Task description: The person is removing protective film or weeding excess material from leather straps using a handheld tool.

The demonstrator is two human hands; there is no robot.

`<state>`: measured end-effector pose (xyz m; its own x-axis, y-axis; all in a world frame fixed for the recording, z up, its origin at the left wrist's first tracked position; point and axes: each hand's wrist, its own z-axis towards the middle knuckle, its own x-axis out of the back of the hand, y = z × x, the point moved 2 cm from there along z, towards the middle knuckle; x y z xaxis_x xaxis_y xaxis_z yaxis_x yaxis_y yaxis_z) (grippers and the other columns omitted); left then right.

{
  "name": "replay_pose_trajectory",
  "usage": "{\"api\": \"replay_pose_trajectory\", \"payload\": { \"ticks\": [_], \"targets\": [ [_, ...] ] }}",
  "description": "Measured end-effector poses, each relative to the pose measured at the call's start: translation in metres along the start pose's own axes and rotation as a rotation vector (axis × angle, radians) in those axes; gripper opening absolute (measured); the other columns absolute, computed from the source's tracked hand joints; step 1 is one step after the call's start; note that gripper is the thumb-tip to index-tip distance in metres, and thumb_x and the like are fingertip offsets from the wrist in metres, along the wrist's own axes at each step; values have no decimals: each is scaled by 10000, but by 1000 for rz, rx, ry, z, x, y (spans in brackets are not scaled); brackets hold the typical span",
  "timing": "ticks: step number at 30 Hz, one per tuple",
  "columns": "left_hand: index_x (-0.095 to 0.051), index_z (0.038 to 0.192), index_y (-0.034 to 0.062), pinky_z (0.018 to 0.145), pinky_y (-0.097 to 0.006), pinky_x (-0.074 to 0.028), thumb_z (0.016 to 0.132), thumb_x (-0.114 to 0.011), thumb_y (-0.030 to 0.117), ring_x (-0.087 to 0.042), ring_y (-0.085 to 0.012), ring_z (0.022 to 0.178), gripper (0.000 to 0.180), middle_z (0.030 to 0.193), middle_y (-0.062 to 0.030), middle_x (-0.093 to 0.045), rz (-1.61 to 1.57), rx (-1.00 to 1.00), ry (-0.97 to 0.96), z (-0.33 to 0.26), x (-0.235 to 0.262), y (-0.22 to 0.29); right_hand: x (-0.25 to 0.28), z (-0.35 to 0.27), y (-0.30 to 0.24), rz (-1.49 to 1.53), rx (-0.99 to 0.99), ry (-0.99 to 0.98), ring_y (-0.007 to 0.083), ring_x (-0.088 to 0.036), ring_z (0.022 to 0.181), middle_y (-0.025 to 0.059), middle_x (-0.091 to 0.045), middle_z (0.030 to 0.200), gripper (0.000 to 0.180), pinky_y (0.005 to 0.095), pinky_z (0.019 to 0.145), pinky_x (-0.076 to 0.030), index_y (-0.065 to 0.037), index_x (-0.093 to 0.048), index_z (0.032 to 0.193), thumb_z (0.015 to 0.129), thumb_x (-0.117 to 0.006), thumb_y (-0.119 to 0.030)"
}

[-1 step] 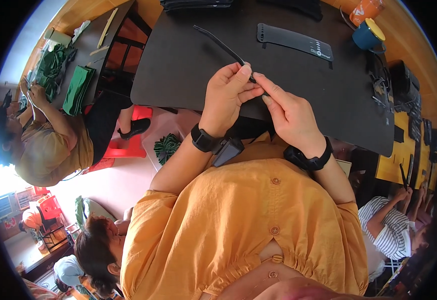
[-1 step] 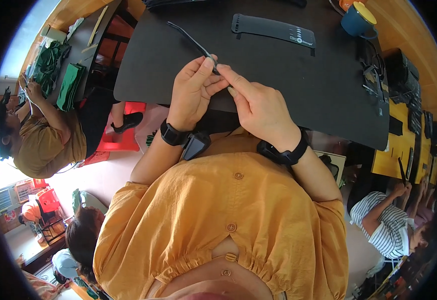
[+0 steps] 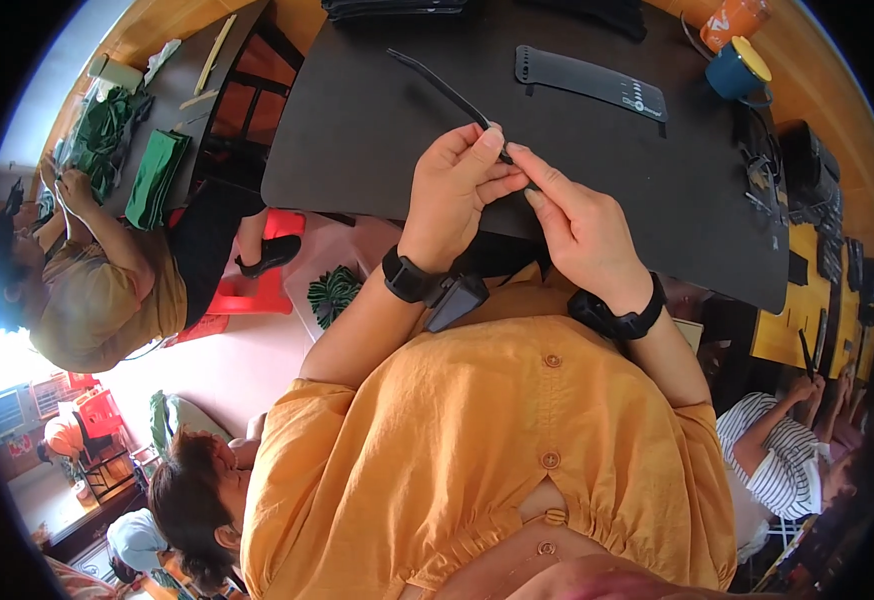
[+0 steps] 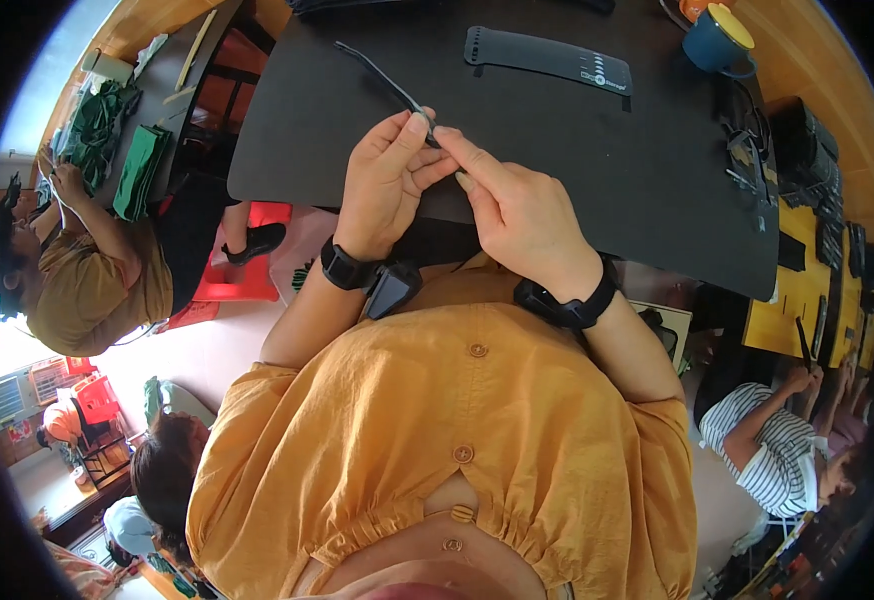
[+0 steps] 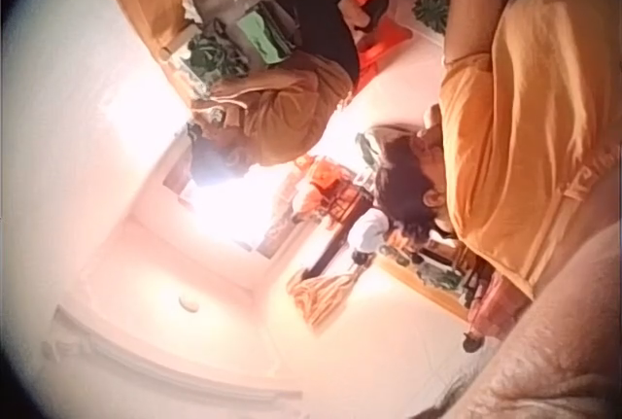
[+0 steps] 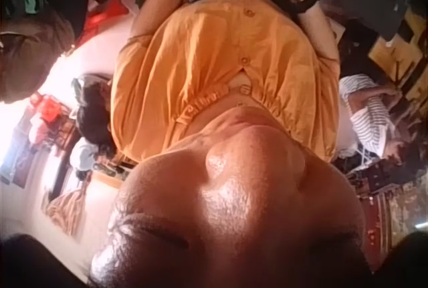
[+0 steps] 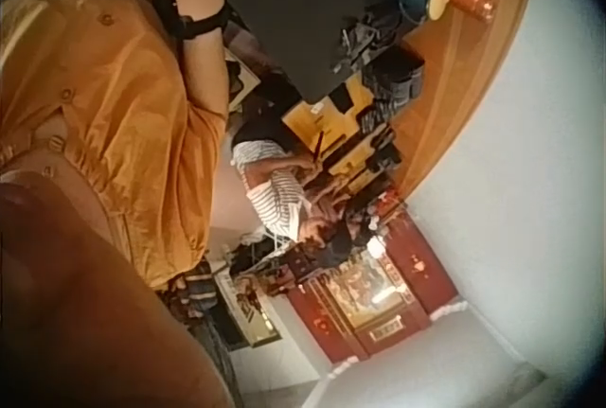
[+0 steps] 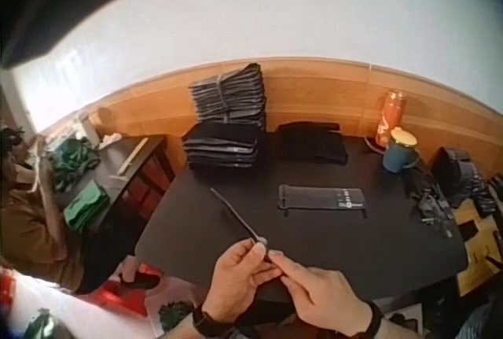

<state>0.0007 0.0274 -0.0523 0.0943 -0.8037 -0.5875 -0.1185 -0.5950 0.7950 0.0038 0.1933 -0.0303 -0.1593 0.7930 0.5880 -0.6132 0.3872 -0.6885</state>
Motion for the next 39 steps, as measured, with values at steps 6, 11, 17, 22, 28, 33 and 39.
{"api": "replay_pose_trajectory", "payload": {
  "ticks": [6,11,17,22,28,33,39],
  "targets": [
    [-589,1125,-2,788,-295,-599,1011,-572,195,-700,-183,850,228,999,-86,-672,-8,-15,6,-1,1,-1,2,2,0,109,-32,-22,330,-689,776,167,-703,957,445,369,664,-547,-180,-557,1379,944,-584,-89],
    [-604,1070,-3,691,-279,-593,1010,-578,247,-704,-180,764,258,873,-109,-692,0,189,-48,-9,-4,19,9,2,-7,249,-214,-94,261,-697,766,165,-708,1039,423,310,690,-536,-168,-575,1366,951,-588,-90],
    [-630,898,-5,536,-257,-510,944,-678,279,-655,-139,585,291,703,-81,-664,841,-244,-30,-31,-1,24,14,4,-14,294,-316,-235,180,-617,645,147,-706,957,437,266,645,-493,-164,-561,1385,956,-575,-80],
    [-595,849,8,527,-235,-489,964,-644,230,-633,-107,562,255,674,-56,-643,919,-365,-111,-33,-1,22,20,1,-19,354,-292,-288,174,-539,570,138,-653,787,449,274,601,-466,-159,-545,1400,959,-568,-82],
    [-579,829,-1,526,-218,-476,1006,-563,140,-607,-89,566,227,651,-30,-602,888,-439,-226,-27,6,18,20,0,-21,331,-277,-313,181,-572,614,147,-656,805,450,278,633,-482,-151,-540,1404,960,-562,-78],
    [-588,815,-12,526,-224,-469,1011,-542,120,-597,-96,566,240,648,-26,-578,845,-486,-259,-27,9,18,13,-2,-21,289,-163,-220,174,-611,661,138,-696,878,448,279,664,-498,-132,-534,1407,963,-562,-74],
    [-575,771,-10,520,-239,-465,1018,-518,111,-592,-107,559,281,639,-34,-572,760,-530,-235,-30,10,15,11,-5,-19,524,-311,-285,53,-515,621,1,-632,774,433,220,590,-441,-125,-530,1418,988,-550,-84]
  ]
}}
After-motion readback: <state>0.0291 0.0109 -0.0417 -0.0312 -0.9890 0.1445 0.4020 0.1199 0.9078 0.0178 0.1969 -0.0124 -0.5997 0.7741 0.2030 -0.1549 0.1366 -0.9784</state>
